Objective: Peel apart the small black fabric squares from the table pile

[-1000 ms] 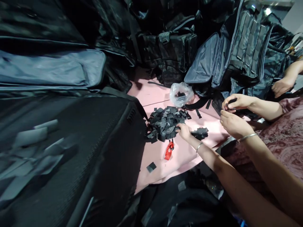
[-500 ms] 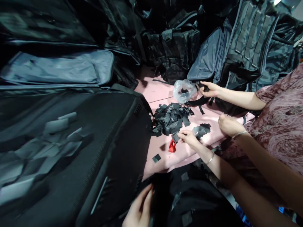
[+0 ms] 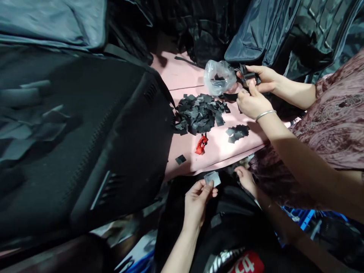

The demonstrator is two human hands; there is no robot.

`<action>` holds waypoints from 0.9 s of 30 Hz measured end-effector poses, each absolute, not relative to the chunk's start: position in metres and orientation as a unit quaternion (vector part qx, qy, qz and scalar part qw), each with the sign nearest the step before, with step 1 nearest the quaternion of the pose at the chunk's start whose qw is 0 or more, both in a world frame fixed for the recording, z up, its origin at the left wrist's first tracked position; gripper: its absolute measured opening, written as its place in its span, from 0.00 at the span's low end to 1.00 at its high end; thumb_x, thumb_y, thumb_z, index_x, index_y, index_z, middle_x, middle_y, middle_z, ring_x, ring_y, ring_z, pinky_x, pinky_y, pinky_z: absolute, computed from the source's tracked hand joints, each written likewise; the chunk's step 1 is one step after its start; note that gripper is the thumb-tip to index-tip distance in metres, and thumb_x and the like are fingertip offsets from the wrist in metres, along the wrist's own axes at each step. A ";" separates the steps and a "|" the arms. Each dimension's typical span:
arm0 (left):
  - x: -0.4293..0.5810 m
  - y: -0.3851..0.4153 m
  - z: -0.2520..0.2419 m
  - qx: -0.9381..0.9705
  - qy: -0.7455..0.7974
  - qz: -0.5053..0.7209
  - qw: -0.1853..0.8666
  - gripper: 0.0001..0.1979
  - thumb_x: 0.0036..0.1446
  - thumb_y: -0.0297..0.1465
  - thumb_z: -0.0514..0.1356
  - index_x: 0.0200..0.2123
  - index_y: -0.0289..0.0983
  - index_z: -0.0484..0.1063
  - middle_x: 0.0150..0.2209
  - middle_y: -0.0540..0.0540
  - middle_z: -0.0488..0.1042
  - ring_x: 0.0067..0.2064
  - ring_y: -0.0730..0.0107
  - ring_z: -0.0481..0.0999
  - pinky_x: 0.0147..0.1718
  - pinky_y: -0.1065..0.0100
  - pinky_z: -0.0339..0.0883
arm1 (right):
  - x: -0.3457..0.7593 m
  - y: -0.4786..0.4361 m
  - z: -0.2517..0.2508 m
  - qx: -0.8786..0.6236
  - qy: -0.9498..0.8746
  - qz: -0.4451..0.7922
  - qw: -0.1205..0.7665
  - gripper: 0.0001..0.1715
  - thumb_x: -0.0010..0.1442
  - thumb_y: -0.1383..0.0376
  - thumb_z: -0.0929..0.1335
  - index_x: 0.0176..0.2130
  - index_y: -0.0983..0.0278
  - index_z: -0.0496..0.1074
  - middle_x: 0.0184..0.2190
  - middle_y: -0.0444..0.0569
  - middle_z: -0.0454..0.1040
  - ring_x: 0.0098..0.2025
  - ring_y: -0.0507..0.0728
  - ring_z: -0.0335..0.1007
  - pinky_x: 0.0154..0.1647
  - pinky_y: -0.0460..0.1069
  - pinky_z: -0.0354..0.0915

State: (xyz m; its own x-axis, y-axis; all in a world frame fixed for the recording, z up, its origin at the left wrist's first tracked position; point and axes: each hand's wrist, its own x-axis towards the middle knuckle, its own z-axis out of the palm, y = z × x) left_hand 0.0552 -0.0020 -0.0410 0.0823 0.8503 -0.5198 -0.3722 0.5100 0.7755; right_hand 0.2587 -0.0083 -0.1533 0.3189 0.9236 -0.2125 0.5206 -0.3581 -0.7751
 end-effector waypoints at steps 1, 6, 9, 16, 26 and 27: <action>0.056 -0.004 -0.040 0.226 0.519 0.437 0.699 0.15 0.38 0.36 0.71 0.25 0.33 0.73 0.20 0.51 0.71 0.22 0.76 0.69 0.25 0.73 0.65 | 0.269 -0.015 -0.159 -0.767 -0.488 0.316 0.272 0.16 0.51 0.71 0.60 0.32 0.70 0.76 0.34 0.56 0.76 0.41 0.60 0.75 0.41 0.51 0.67; 0.062 -0.006 -0.044 0.241 0.524 0.440 0.688 0.14 0.40 0.36 0.70 0.24 0.33 0.72 0.20 0.51 0.70 0.22 0.78 0.68 0.25 0.75 0.62 | 0.277 -0.035 -0.148 -0.713 -0.606 0.175 0.306 0.31 0.60 0.68 0.49 0.31 0.72 0.77 0.31 0.57 0.74 0.37 0.56 0.77 0.32 0.44 0.65; 0.069 -0.009 -0.048 0.263 0.517 0.443 0.683 0.14 0.42 0.37 0.69 0.23 0.34 0.71 0.20 0.52 0.69 0.22 0.78 0.66 0.24 0.75 0.60 | 0.253 -0.031 -0.113 -0.628 -0.552 0.332 0.437 0.17 0.62 0.65 0.58 0.40 0.66 0.74 0.34 0.56 0.76 0.36 0.58 0.76 0.33 0.46 0.69; 0.072 -0.018 -0.048 0.287 0.494 0.456 0.682 0.13 0.46 0.36 0.67 0.25 0.34 0.69 0.21 0.50 0.70 0.23 0.76 0.65 0.25 0.73 0.60 | 0.192 -0.004 -0.062 -0.536 -0.351 0.621 0.452 0.14 0.45 0.62 0.74 0.26 0.66 0.67 0.20 0.41 0.67 0.18 0.46 0.60 0.18 0.42 0.59; 0.065 -0.022 -0.050 0.206 0.494 0.476 0.697 0.15 0.44 0.37 0.68 0.26 0.33 0.69 0.20 0.51 0.70 0.23 0.77 0.67 0.25 0.74 0.63 | 0.189 -0.006 -0.065 -0.557 -0.280 0.667 0.409 0.19 0.46 0.53 0.70 0.29 0.67 0.69 0.16 0.42 0.68 0.17 0.49 0.64 0.18 0.43 0.61; 0.064 -0.022 -0.050 0.198 0.497 0.479 0.695 0.15 0.43 0.37 0.69 0.26 0.33 0.69 0.20 0.51 0.69 0.23 0.77 0.67 0.24 0.74 0.63 | 0.190 -0.008 -0.067 -0.548 -0.276 0.666 0.424 0.21 0.47 0.52 0.70 0.32 0.67 0.70 0.18 0.43 0.70 0.19 0.49 0.66 0.20 0.44 0.63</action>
State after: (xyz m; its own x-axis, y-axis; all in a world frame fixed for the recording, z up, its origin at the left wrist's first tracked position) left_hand 0.0644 -0.0216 -0.0505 0.0459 0.8640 -0.5014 -0.4698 0.4617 0.7524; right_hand 0.1901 -0.0077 -0.0666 -0.0405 0.8670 -0.4966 -0.2623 -0.4888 -0.8320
